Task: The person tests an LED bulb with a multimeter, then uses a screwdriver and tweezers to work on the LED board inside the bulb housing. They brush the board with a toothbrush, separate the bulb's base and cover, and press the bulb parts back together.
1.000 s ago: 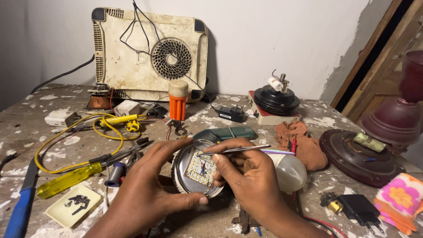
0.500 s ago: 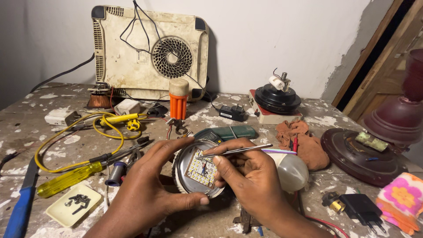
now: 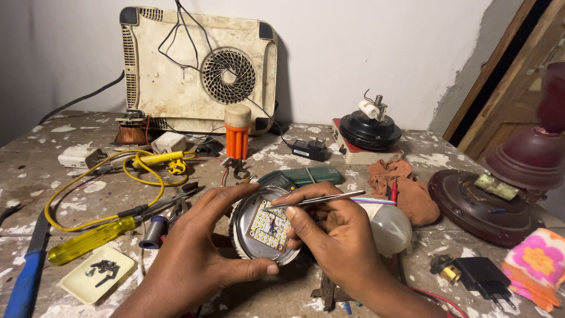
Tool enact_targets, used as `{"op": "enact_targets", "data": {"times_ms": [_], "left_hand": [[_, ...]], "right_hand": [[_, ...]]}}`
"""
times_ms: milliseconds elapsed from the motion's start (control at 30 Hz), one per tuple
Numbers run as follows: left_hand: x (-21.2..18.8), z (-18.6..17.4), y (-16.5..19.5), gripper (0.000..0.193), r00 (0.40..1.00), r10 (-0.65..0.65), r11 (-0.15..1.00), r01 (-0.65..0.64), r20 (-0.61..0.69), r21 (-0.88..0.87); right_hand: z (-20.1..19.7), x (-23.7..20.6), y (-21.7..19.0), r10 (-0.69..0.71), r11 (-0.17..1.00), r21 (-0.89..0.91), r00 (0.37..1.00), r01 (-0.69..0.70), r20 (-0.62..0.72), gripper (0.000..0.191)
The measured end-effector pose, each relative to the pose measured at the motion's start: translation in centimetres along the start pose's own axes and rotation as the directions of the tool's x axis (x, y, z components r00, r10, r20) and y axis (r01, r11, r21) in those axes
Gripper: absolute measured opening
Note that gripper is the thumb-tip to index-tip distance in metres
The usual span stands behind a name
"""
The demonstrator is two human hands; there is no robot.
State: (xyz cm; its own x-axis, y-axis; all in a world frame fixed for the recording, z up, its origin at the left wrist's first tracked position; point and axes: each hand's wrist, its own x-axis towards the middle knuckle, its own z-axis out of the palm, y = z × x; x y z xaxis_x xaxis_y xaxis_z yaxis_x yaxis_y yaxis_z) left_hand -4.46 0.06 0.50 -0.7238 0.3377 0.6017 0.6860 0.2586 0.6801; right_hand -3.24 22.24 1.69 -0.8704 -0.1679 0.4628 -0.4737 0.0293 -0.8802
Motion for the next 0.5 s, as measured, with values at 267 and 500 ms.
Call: {"op": "enact_targets", "data": {"times_ms": [267,500], "left_hand": [[-0.09,-0.03,-0.15,0.098,1.0,-0.015,1.0,0.015,-0.001,-0.008],[-0.03,-0.03,-0.12,0.097,1.0,0.03,1.0,-0.03,-0.011,-0.006]], "right_hand": [[0.15,-0.16,-0.05,-0.016,0.999,-0.036,1.0,0.016,-0.005,0.017],[0.05,-0.09,0.19,-0.024,0.999,-0.04,1.0,0.024,0.01,0.017]]}}
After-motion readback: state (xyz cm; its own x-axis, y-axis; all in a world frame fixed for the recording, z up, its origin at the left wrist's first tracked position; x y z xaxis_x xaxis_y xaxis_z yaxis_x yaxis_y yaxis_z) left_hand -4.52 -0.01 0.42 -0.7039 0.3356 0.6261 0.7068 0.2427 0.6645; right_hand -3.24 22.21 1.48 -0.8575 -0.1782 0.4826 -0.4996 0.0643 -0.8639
